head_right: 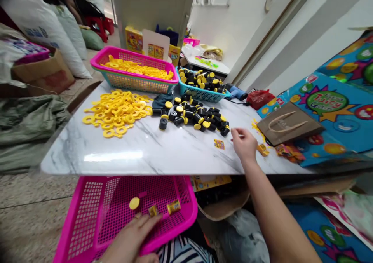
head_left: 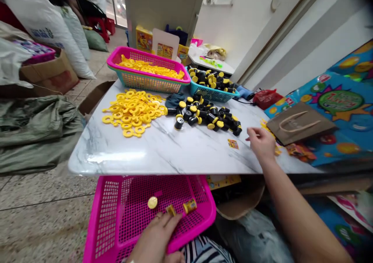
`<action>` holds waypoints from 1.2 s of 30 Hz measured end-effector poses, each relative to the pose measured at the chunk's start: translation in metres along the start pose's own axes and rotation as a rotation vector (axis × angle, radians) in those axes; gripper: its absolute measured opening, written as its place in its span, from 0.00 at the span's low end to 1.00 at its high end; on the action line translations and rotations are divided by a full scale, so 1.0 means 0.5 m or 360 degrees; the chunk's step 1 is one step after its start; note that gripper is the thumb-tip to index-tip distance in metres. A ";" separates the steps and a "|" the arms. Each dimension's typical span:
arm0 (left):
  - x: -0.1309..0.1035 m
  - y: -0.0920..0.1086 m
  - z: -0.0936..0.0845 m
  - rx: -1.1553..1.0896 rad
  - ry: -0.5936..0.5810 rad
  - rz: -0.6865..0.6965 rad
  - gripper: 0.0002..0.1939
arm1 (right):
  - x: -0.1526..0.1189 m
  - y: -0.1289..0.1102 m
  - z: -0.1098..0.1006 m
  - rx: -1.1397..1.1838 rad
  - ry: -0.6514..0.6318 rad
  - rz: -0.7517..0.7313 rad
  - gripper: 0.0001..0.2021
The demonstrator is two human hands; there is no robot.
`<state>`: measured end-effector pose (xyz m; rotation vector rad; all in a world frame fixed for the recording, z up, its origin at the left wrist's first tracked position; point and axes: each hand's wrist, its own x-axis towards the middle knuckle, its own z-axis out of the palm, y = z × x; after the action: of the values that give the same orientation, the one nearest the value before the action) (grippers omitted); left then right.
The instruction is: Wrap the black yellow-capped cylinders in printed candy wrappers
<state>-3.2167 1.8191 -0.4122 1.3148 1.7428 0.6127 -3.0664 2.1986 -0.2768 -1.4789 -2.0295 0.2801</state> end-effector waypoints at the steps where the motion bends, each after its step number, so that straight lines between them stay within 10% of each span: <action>1: 0.007 0.013 0.007 0.0079 -0.0076 0.0043 0.37 | 0.041 0.016 0.010 -0.0031 -0.0087 0.0096 0.19; 8: 0.013 0.016 0.083 0.0127 -0.0309 0.0493 0.23 | 0.113 0.081 0.061 -0.0114 -0.0322 0.0291 0.20; 16: -0.007 0.105 0.014 -0.0141 -0.0259 0.0026 0.28 | 0.089 0.131 0.033 0.0350 -0.0233 0.0046 0.19; 21: -0.007 0.112 -0.041 0.0007 0.0380 -0.0181 0.17 | -0.075 0.079 0.009 0.0805 0.0132 -0.0394 0.23; 24: 0.000 0.073 -0.065 0.0530 0.0629 -0.0396 0.16 | -0.242 0.034 0.010 0.0805 -0.0444 -0.0875 0.20; 27: 0.017 0.033 -0.070 0.0908 0.0438 -0.0564 0.21 | -0.364 0.001 0.055 0.0389 -0.1112 -0.1509 0.12; 31: 0.038 0.001 -0.047 0.0975 0.0164 -0.0641 0.20 | -0.404 -0.013 0.132 -0.0241 -0.1474 -0.1408 0.13; 36: 0.024 -0.003 -0.027 0.0788 0.0295 -0.0609 0.13 | -0.395 -0.008 0.152 -0.0458 -0.1541 -0.1294 0.14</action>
<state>-3.2301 1.8312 -0.4100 1.2145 2.3245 0.0838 -3.0754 2.0295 -0.4036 -0.5104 -3.3570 0.4099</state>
